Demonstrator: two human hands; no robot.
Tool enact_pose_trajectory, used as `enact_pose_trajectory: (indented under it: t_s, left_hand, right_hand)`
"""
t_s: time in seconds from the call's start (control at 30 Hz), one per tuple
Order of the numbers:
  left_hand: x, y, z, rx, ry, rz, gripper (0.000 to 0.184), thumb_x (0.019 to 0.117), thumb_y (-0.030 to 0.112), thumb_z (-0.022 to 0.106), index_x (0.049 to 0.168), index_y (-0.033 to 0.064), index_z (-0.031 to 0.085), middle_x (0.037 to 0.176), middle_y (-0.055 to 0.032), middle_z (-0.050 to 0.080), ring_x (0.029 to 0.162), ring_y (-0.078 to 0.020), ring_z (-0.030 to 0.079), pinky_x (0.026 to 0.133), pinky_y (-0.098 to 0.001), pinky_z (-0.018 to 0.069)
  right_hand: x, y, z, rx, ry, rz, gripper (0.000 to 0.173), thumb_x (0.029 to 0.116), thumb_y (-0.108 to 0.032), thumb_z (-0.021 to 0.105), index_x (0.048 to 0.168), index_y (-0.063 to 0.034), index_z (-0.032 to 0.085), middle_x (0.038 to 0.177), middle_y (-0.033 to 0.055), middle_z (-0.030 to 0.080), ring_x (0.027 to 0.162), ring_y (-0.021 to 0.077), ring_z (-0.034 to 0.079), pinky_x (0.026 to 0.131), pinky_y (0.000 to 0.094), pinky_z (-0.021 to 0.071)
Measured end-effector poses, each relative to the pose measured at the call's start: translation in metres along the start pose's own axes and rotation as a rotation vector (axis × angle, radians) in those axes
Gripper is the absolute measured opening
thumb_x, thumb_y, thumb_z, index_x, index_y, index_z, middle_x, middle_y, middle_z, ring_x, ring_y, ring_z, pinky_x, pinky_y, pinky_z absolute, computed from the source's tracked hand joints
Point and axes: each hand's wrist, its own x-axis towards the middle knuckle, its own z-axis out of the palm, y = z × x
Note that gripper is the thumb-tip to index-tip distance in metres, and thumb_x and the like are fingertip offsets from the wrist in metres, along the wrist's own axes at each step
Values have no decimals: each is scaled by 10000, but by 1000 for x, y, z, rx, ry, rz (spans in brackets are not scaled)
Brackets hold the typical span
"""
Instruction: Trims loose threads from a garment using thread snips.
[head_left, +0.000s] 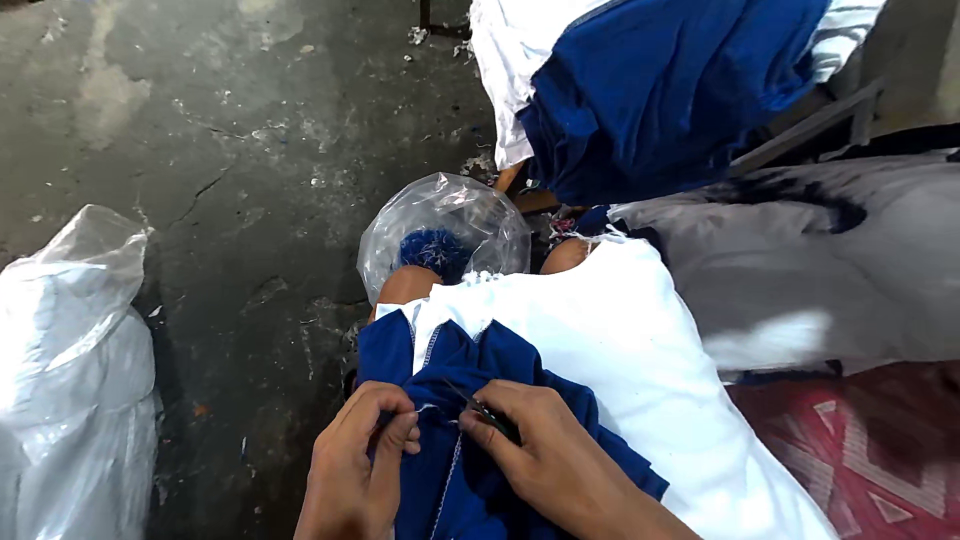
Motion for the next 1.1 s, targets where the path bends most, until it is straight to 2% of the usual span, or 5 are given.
enact_pose_trajectory:
  t_s: [0.1, 0.27, 0.47, 0.83, 1.1]
  left_hand:
    - [-1, -4, 1, 50, -62, 15, 264, 1029, 327, 602, 1039, 70, 662, 1079, -31, 664, 887, -45, 684, 749, -210, 616]
    - [6, 2, 19, 242, -35, -64, 257, 975, 321, 639, 1045, 84, 711, 970, -14, 623, 731, -20, 568, 636, -173, 506]
    - [12, -5, 14, 176, -42, -104, 151, 993, 209, 586, 960, 119, 702, 962, 33, 672, 786, -21, 653, 674, -195, 576]
    - [13, 7, 29, 463, 46, -10, 137, 929, 161, 630, 915, 98, 751, 911, -34, 669, 696, -92, 634, 613, -255, 560]
    - [13, 18, 4, 318, -127, -186, 209, 1026, 227, 522, 986, 110, 691, 1028, 5, 706, 831, -71, 708, 720, -270, 620]
  right_hand:
    - [-6, -3, -3, -6, 152, -172, 445, 1069, -436, 479, 1046, -31, 660, 926, 65, 634, 771, 49, 583, 676, 156, 500]
    - [-12, -14, -14, 222, -98, -113, 599, 1116, -452, 283, 1070, 30, 634, 908, 135, 592, 731, 128, 561, 652, 254, 488]
    - [-8, -3, -16, 237, -325, 207, 505, 1104, -466, 346, 1154, -33, 602, 1001, 109, 597, 720, 131, 601, 649, 305, 543]
    - [-8, -1, -19, 161, -311, 189, 377, 1014, -418, 586, 1047, -46, 643, 934, 72, 612, 718, 88, 599, 632, 236, 525]
    - [-4, -16, -20, -150, -402, 280, 409, 998, -398, 592, 1090, -6, 663, 1027, 173, 665, 905, 313, 666, 770, 491, 535]
